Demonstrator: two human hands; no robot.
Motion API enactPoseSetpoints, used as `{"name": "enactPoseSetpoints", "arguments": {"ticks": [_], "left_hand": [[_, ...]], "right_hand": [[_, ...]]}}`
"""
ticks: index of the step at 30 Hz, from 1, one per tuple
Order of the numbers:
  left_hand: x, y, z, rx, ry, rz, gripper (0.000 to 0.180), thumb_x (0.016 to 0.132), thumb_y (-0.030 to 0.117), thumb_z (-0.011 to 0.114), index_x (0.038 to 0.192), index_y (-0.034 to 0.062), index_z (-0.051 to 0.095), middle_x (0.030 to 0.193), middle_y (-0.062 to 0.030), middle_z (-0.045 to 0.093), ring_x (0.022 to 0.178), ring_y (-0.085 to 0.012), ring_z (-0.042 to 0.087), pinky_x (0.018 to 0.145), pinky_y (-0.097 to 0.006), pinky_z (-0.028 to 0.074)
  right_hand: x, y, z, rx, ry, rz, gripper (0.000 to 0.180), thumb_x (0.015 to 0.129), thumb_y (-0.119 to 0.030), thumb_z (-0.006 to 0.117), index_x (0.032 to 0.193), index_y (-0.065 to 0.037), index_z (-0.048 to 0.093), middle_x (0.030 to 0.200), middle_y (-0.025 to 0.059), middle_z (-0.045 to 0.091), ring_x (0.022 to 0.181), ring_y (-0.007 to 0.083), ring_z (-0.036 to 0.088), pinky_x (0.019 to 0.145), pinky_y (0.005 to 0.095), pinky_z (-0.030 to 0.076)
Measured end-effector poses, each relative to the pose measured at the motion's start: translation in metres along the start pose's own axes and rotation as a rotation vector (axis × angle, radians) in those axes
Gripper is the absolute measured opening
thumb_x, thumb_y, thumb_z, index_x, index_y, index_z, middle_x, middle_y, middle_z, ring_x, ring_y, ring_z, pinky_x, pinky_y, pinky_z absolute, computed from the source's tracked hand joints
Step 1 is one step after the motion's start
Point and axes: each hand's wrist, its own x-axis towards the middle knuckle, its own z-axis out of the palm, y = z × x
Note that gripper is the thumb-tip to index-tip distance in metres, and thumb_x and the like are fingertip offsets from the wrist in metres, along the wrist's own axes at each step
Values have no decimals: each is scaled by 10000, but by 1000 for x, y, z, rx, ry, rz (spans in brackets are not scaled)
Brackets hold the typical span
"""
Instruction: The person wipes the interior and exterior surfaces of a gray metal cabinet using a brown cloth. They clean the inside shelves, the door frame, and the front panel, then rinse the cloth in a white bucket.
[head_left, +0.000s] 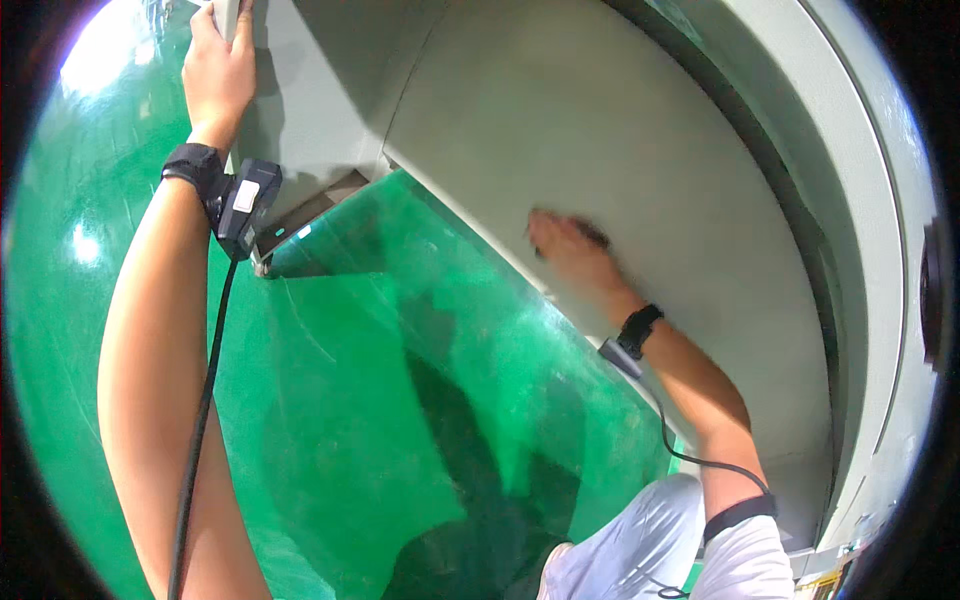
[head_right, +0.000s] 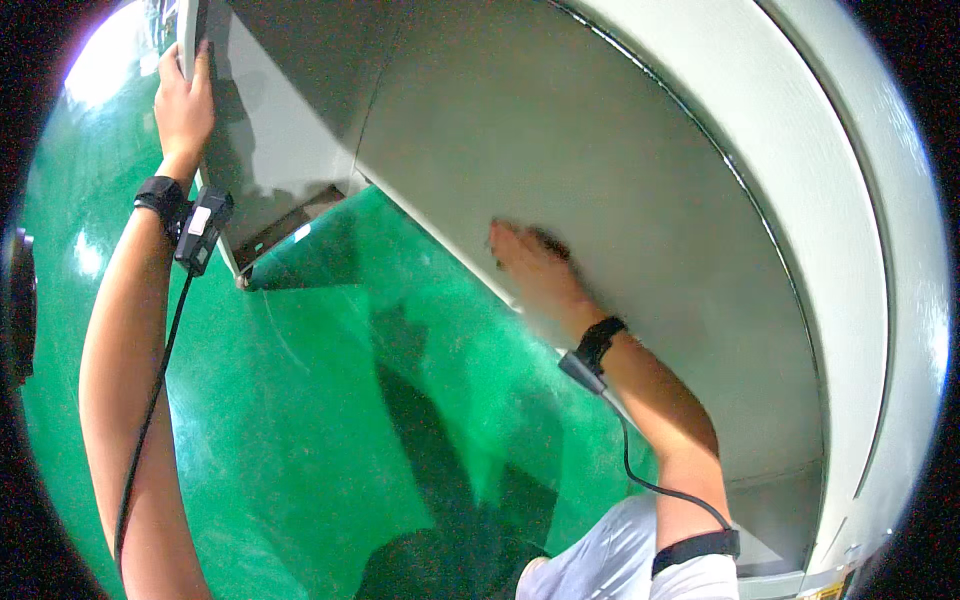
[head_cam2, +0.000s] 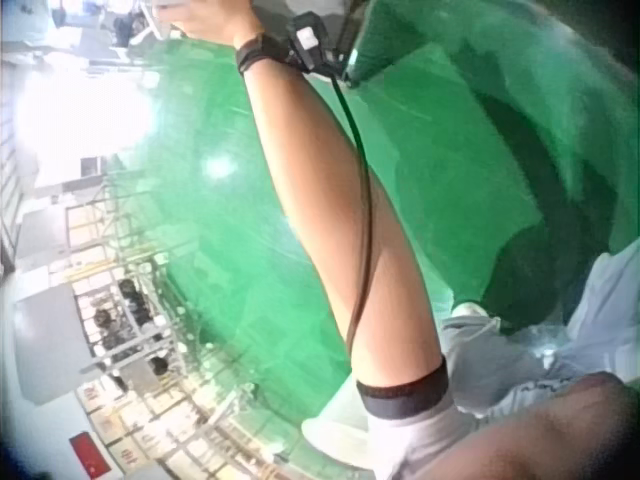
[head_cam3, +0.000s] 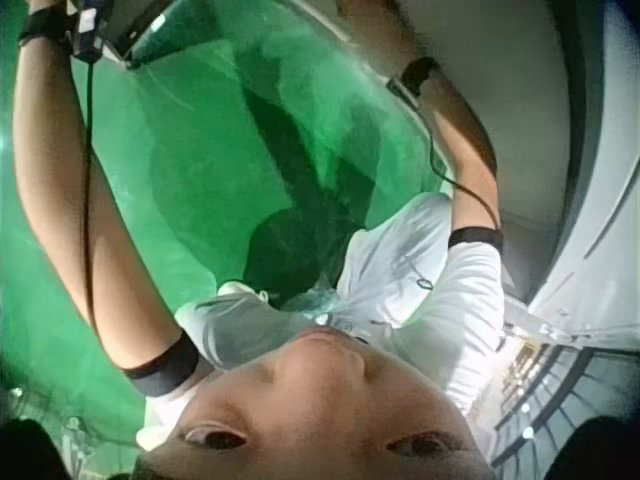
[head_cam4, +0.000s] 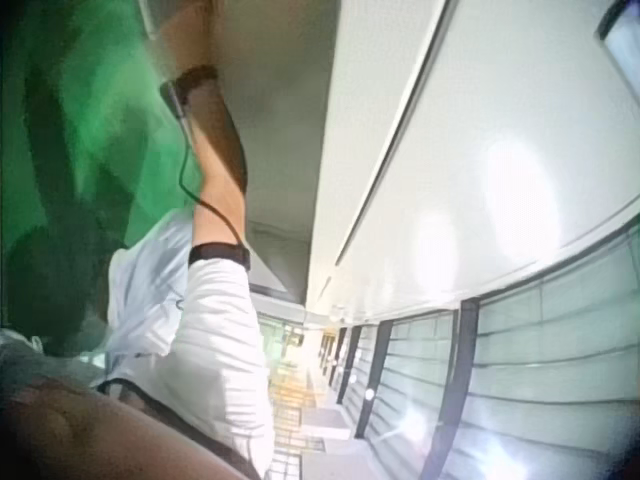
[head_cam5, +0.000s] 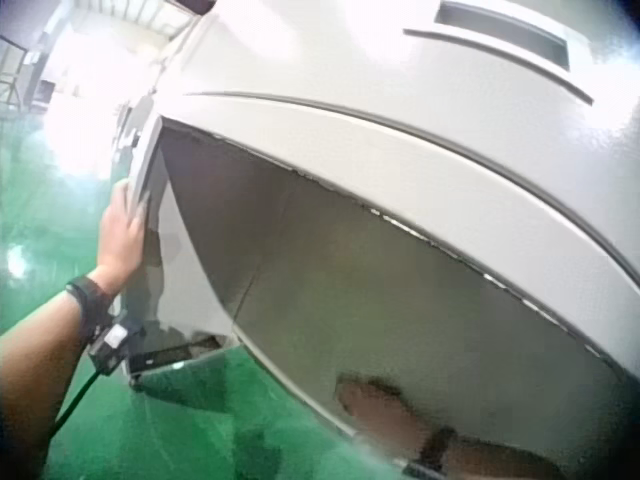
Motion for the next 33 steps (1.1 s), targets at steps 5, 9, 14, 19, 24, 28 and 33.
{"name": "enactPoseSetpoints", "arguments": {"ticks": [5, 9, 14, 19, 24, 28, 33], "left_hand": [[-6, 25, -14, -77, 30, -132, 459, 928, 418, 507, 1211, 63, 441, 1031, -252, 621, 915, -464, 592, 780, -514, 467], [7, -4, -3, -42, -24, -203, 467, 925, 430, 510, 1217, 72, 441, 1044, -241, 625, 936, -457, 591, 788, -511, 469], [7, 19, -1, -53, -52, -202, 477, 938, 436, 482, 1237, 65, 444, 1057, -241, 624, 963, -459, 584, 806, -504, 467], [2, 15, 20, -60, -47, -208, 484, 941, 429, 479, 1237, 48, 447, 1042, -265, 619, 958, -465, 581, 797, -507, 465], [4, -18, 35, -22, -53, -169, 514, 933, 471, 467, 1230, 53, 455, 1075, -254, 615, 982, -456, 577, 817, -504, 458], [13, -21, 25, 33, -113, -242, 473, 965, 405, 422, 1272, 45, 434, 1126, -262, 584, 1013, -450, 567, 851, -485, 447], [0, -81, 22, 493, -242, 178, 368, 985, 217, 406, 1341, 127, 402, 1251, -240, 488, 1006, -419, 573, 825, -471, 486]], "right_hand": [[-31, 52, -56, 826, -531, 249, 516, 926, -118, 417, 1419, -4, 314, 1472, 136, 339, 1349, 226, 340, 1119, 357, 278], [-25, 149, -79, 86, 117, 480, 562, 858, 40, 453, 1407, -41, 360, 1473, 119, 342, 1353, 267, 341, 1131, 397, 254], [-13, 104, -30, 62, 111, 368, 527, 901, -56, 406, 1424, -52, 336, 1492, 97, 314, 1376, 231, 301, 1140, 351, 244], [-85, 47, -37, 338, -188, 50, 515, 894, -155, 477, 1385, -37, 380, 1446, 107, 381, 1312, 237, 392, 1086, 375, 319], [-112, 125, -61, 7, -84, 298, 528, 874, 6, 460, 1392, -74, 395, 1447, 125, 372, 1284, 278, 429, 1045, 328, 378], [-83, 138, -65, 111, 85, 601, 699, 779, -11, 577, 1430, -80, 333, 1478, 112, 334, 1359, 283, 322, 1114, 416, 270], [-35, 52, -50, 136, -152, 201, 461, 939, -172, 389, 1374, -19, 372, 1394, 113, 436, 1301, 250, 393, 1091, 358, 313]]}}
